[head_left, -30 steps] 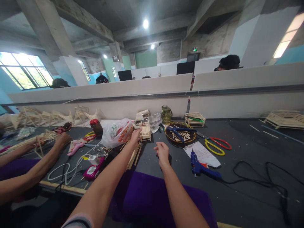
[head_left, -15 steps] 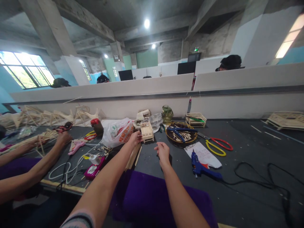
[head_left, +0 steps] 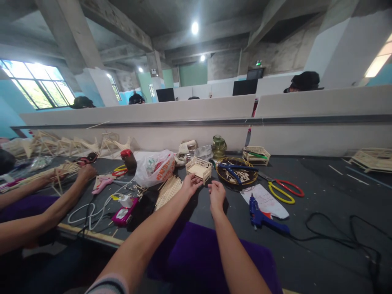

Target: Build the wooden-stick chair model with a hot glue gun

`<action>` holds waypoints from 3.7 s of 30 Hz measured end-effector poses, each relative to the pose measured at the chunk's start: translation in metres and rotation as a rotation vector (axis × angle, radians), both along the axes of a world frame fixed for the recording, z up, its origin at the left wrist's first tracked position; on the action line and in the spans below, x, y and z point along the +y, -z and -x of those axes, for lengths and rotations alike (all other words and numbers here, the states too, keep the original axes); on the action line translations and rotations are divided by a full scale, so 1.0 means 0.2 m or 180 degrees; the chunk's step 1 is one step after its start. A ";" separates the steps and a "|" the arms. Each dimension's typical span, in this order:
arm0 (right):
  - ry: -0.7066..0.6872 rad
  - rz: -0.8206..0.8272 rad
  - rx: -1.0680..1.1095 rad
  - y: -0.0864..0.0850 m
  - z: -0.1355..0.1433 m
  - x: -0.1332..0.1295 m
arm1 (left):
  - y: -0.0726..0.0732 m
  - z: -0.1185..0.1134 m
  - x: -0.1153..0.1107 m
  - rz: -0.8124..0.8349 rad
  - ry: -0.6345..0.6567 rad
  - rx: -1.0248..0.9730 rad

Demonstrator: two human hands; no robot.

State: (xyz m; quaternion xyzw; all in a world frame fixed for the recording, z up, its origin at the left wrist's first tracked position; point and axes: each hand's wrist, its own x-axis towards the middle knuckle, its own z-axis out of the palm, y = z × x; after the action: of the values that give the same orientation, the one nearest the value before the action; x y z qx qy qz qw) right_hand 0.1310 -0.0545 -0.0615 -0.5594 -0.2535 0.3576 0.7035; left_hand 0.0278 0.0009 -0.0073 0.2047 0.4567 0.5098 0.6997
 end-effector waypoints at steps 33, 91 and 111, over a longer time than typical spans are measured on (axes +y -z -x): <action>-0.0541 -0.0106 0.0649 -0.05 -0.03 -0.02 | 0.18 0.06 -0.10 -0.1247 -0.0954 0.0991; -0.0244 -0.0104 0.0407 -0.07 -0.07 -0.04 | 0.21 0.09 -0.14 -0.1698 -0.0922 0.1281; -0.0032 0.0147 0.0399 -0.04 -0.09 -0.04 | 0.31 0.12 -0.09 -0.1618 -0.1039 0.2103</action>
State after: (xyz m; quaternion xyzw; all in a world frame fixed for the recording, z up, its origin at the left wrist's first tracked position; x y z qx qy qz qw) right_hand 0.1488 -0.0617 -0.0540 -0.5506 -0.2035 0.4013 0.7032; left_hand 0.0032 -0.0172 -0.0686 0.4473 0.5422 0.6169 0.3541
